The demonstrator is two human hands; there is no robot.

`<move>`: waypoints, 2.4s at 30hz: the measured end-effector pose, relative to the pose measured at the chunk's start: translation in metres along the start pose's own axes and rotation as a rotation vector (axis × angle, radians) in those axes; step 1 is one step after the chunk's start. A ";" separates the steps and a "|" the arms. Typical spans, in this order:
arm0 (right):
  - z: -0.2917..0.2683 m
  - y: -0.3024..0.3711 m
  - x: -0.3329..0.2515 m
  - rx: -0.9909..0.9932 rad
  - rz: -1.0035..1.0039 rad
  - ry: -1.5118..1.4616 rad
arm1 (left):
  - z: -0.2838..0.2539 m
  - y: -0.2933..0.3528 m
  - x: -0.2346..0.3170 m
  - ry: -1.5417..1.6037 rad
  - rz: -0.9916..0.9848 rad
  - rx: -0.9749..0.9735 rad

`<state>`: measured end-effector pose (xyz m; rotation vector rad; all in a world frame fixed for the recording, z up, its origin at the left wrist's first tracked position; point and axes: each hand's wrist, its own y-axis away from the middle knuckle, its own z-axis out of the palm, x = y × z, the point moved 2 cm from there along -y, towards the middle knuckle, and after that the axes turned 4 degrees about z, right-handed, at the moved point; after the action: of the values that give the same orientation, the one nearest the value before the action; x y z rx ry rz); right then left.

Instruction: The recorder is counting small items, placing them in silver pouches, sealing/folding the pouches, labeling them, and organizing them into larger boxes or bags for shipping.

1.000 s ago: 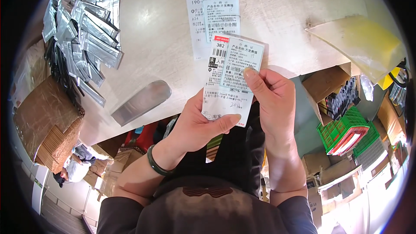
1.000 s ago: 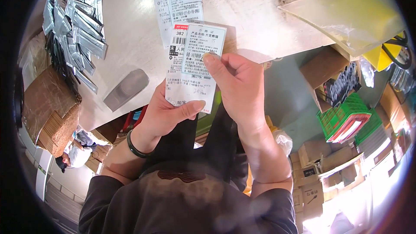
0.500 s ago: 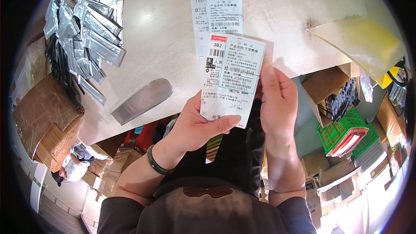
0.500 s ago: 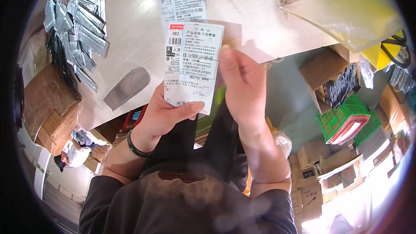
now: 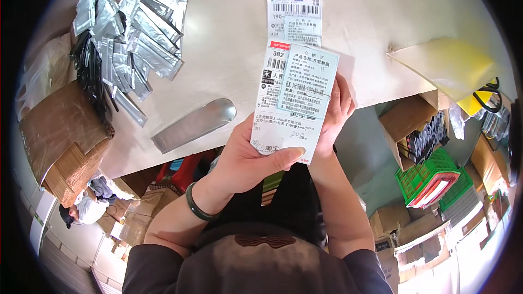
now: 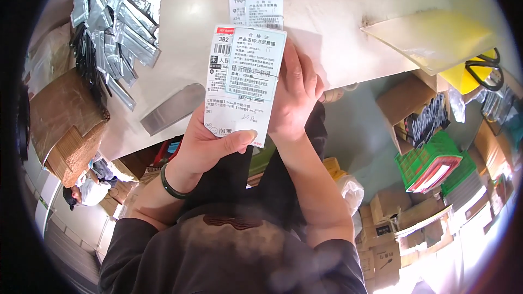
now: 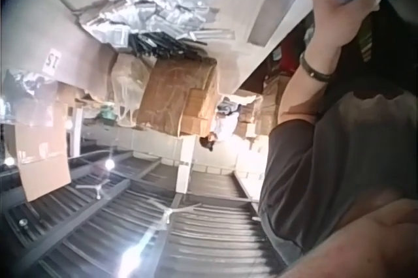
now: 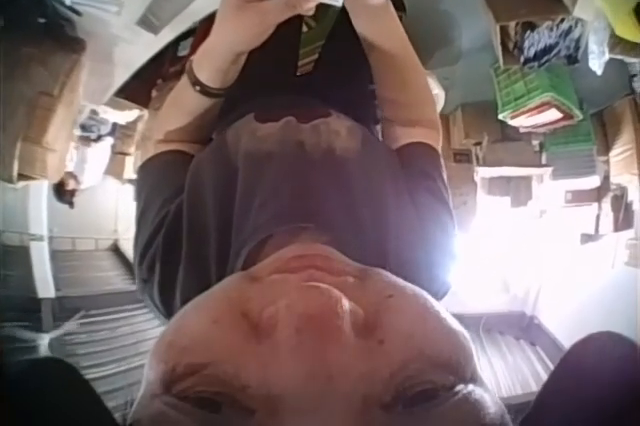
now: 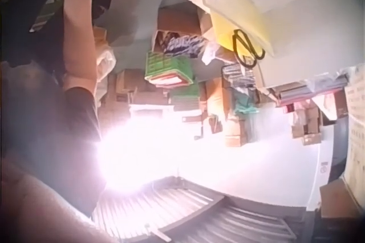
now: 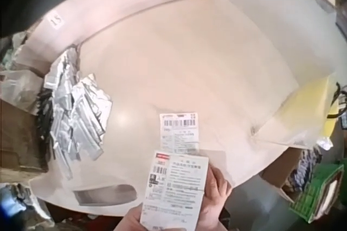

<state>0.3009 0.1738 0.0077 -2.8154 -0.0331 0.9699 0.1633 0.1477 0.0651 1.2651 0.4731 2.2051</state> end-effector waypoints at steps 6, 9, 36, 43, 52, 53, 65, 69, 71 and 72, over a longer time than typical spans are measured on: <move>0.003 0.005 0.001 -0.003 0.042 -0.072 | 0.011 0.010 0.023 -0.046 0.006 -0.038; 0.000 -0.001 0.002 0.004 -0.023 0.062 | 0.017 0.017 0.034 -0.096 0.043 -0.061; 0.011 -0.013 0.011 0.207 0.129 -0.152 | 0.097 0.057 0.118 -0.306 0.200 -0.209; 0.013 -0.023 0.013 0.213 0.132 -0.128 | 0.104 0.070 0.142 -0.388 0.251 -0.233; -0.016 -0.044 0.006 -0.086 0.427 -0.122 | 0.122 0.102 0.187 -0.407 0.421 -0.253; -0.035 -0.046 -0.008 -0.157 0.501 -0.104 | 0.121 0.108 0.192 -0.415 0.439 -0.240; -0.187 0.113 0.095 0.311 0.805 -0.106 | 0.149 0.094 0.192 -0.378 0.535 -0.457; -0.222 0.204 0.156 0.666 1.240 -0.014 | 0.172 0.067 0.168 -0.453 0.463 -0.405; -0.232 0.256 0.189 0.802 1.426 -0.081 | 0.193 0.059 0.149 -0.475 0.422 -0.461; -0.238 0.277 0.206 0.874 1.517 -0.182 | 0.205 0.057 0.139 -0.526 0.380 -0.440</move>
<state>0.6006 -0.1193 0.0220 -1.5423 2.0629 0.9541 0.2683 0.1947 0.2913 1.6866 -0.4645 1.9789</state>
